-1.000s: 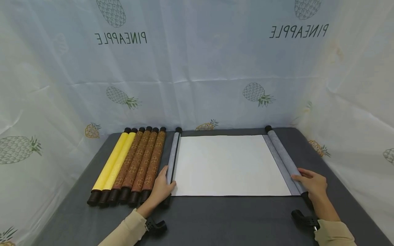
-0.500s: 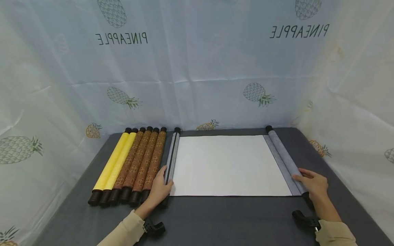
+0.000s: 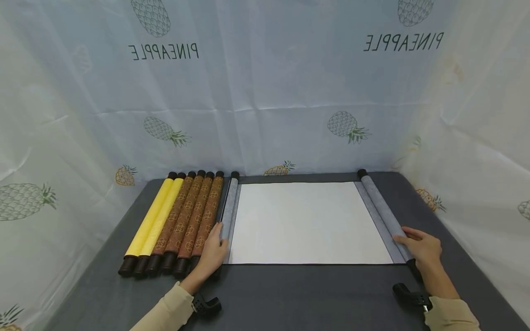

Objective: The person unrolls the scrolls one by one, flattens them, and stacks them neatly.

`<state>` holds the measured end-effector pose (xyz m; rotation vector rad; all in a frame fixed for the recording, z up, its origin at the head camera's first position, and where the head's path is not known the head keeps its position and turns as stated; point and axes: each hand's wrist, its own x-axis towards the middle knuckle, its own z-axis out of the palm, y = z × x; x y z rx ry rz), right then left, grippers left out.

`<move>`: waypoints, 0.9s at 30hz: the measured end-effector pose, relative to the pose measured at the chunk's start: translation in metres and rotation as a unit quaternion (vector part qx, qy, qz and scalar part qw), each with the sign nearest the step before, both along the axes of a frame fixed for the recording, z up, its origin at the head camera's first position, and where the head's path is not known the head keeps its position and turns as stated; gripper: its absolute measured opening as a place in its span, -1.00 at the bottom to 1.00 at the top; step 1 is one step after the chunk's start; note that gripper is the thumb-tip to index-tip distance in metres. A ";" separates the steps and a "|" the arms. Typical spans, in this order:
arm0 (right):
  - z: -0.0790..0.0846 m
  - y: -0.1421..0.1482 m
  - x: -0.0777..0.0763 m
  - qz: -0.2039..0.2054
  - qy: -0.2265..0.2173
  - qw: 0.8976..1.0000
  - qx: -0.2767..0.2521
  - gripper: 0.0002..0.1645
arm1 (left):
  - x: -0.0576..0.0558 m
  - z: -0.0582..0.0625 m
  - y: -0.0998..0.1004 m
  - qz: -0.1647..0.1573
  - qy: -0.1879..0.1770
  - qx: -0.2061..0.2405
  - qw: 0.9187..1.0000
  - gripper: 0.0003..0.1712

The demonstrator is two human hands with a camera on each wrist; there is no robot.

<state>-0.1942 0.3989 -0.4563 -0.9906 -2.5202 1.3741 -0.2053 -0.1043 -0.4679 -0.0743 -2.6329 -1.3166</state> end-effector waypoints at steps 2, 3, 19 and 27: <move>0.000 -0.002 0.000 -0.004 0.001 1.000 0.009 -0.20 | 0.000 0.000 0.001 0.000 -0.002 -0.007 1.000 -0.35; 0.000 -0.002 0.000 -0.006 0.002 1.000 0.011 -0.20 | 0.001 0.000 0.001 -0.001 -0.002 -0.010 1.000 -0.33; -0.004 0.023 0.001 -0.034 -0.024 0.999 -0.020 -0.21 | 0.003 0.002 0.001 -0.018 -0.001 -0.029 0.999 -0.24; -0.003 0.018 0.001 -0.015 -0.013 1.000 0.024 -0.17 | 0.003 0.004 -0.002 -0.025 0.006 -0.034 0.999 -0.26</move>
